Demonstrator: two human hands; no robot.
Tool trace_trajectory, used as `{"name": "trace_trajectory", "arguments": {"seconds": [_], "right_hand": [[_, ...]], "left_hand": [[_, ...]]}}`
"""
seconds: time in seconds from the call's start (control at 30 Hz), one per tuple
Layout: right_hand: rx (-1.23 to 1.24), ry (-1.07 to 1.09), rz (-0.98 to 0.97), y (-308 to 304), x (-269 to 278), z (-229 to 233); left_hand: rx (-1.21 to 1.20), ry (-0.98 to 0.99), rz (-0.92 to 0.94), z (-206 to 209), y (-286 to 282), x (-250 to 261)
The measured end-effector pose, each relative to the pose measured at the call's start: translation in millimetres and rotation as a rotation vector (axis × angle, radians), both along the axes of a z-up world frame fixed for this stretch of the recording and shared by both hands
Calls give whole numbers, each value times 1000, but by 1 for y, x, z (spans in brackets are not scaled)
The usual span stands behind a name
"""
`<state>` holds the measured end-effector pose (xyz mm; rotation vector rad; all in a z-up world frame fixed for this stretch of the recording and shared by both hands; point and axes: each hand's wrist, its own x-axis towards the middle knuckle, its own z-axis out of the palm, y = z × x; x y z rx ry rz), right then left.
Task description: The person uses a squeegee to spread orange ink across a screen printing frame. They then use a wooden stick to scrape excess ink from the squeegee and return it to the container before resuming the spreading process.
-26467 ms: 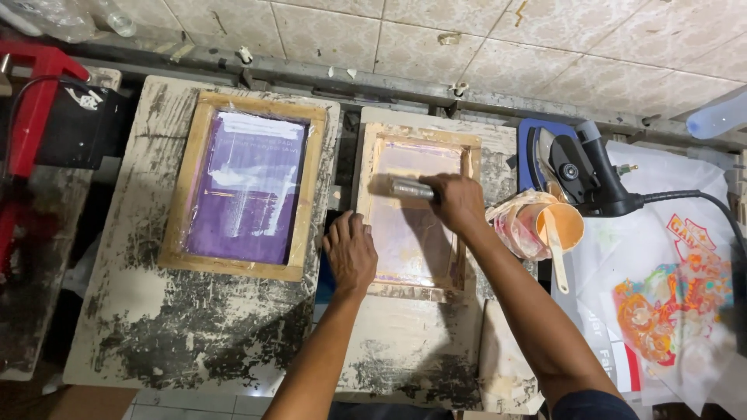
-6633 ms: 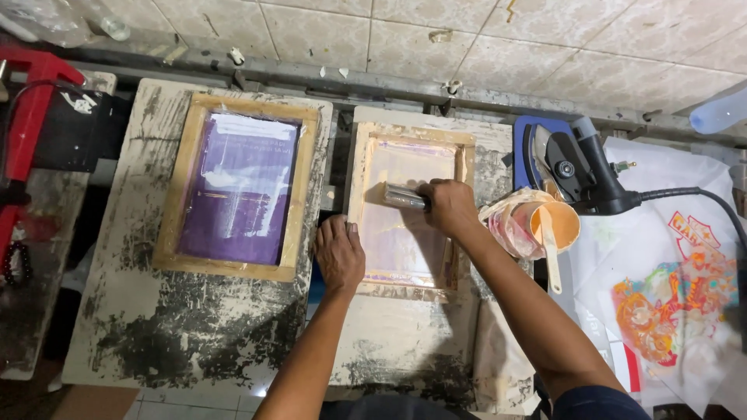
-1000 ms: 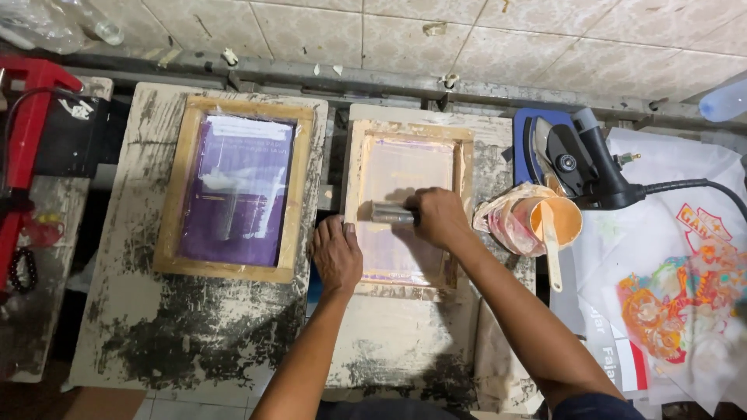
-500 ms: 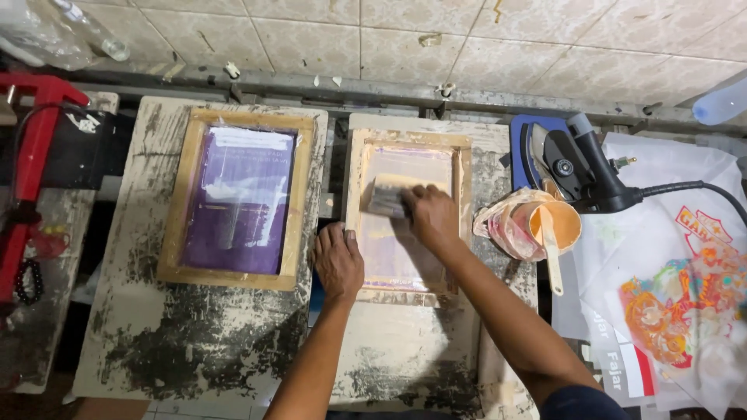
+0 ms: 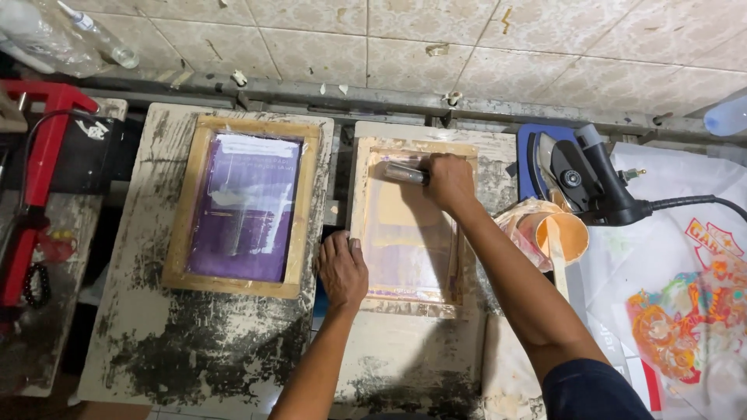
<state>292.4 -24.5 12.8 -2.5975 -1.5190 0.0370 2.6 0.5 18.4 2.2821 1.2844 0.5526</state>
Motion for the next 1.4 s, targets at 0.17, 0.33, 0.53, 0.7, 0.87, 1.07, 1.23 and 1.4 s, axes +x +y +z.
{"name": "trace_trajectory", "arguments": {"seconds": [0.17,0.33,0.53,0.7,0.87,1.07,1.23,1.4], "right_hand": [[-57,114,50,-20,-35,-4],[-132,179,85,-63,-77,17],[-225,239,134,-95,-101,38],[-168,146,87,-60,-61,16],[180,-48,97,-47,-74,16],[47,122,129,-77,-78,21],[-21,79,35,-23,-31,40],[18,0,19,-16,-15,20]], "left_hand": [[50,37,7,-7,-3,-2],[40,11,21,-9,-4,-4],[42,20,10,-8,-5,-4],[32,29,7,-3,1,-5],[-10,-34,3,10,-5,-4],[-18,-114,0,20,-5,-8],[-34,-672,-177,108,-33,-20],[-190,-761,-287,237,-81,-29]]}}
